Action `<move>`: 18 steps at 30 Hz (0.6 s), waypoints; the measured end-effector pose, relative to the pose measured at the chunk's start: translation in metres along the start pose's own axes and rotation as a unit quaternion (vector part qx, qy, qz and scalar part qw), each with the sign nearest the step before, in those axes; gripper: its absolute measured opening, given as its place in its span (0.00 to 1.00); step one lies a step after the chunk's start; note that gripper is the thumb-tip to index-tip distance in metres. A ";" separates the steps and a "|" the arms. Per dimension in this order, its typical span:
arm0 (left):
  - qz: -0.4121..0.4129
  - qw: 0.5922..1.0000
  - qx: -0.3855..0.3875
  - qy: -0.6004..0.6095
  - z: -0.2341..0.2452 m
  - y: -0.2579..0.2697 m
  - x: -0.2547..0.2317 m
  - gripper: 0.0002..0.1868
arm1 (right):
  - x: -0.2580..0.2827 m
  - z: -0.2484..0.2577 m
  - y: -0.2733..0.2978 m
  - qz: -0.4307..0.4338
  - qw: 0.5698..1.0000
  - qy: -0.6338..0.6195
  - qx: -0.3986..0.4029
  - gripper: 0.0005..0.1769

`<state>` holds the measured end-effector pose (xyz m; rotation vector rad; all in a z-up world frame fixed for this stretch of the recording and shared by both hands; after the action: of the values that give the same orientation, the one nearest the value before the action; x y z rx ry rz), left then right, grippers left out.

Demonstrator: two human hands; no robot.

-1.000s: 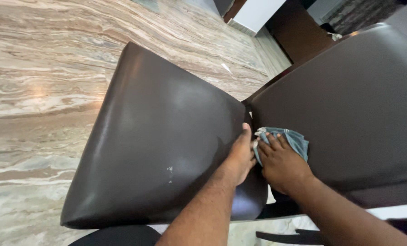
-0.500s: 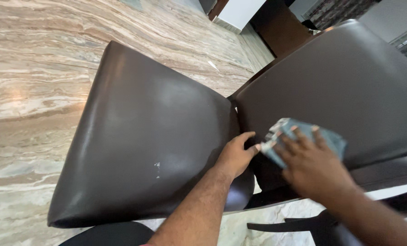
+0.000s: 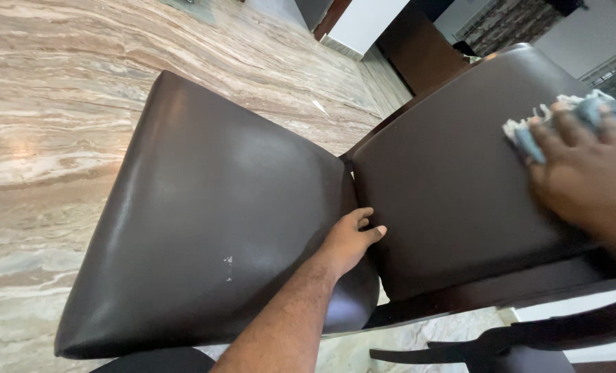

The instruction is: The person wipes the seat and backrest of a dark brown dining chair using a blue cloth. They systematically clean the edges, corners, and surfaces of the chair, moving from the seat to the backrest and then to the top rail.

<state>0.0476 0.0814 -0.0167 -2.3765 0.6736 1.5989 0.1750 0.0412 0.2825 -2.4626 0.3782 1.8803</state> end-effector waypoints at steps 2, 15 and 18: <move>0.011 1.000 0.004 -0.010 -0.001 -0.001 0.004 0.36 | 0.010 0.031 -0.020 -0.062 0.979 -0.113 -0.157 0.32; -0.046 0.999 0.024 -0.001 -0.009 -0.008 0.003 0.31 | 0.159 0.127 -0.049 0.133 0.930 -0.335 -0.076 0.37; 0.004 0.999 0.009 -0.041 0.003 0.000 -0.004 0.33 | 0.131 0.121 -0.074 0.102 0.959 -0.262 -0.023 0.39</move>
<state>0.0433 0.0838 -0.0141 -2.2843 0.6780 1.6763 0.1073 0.1095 0.1148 -1.8892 0.5793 2.5402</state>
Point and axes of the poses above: each hand's wrist, its own y-axis away from the middle knuckle, its own z-axis out of the back of the hand, x = y × z, the point moved 8 cm from there along -y, towards the middle knuckle, and after that the axes turned 7 degrees about -x, right-handed, at the moved point
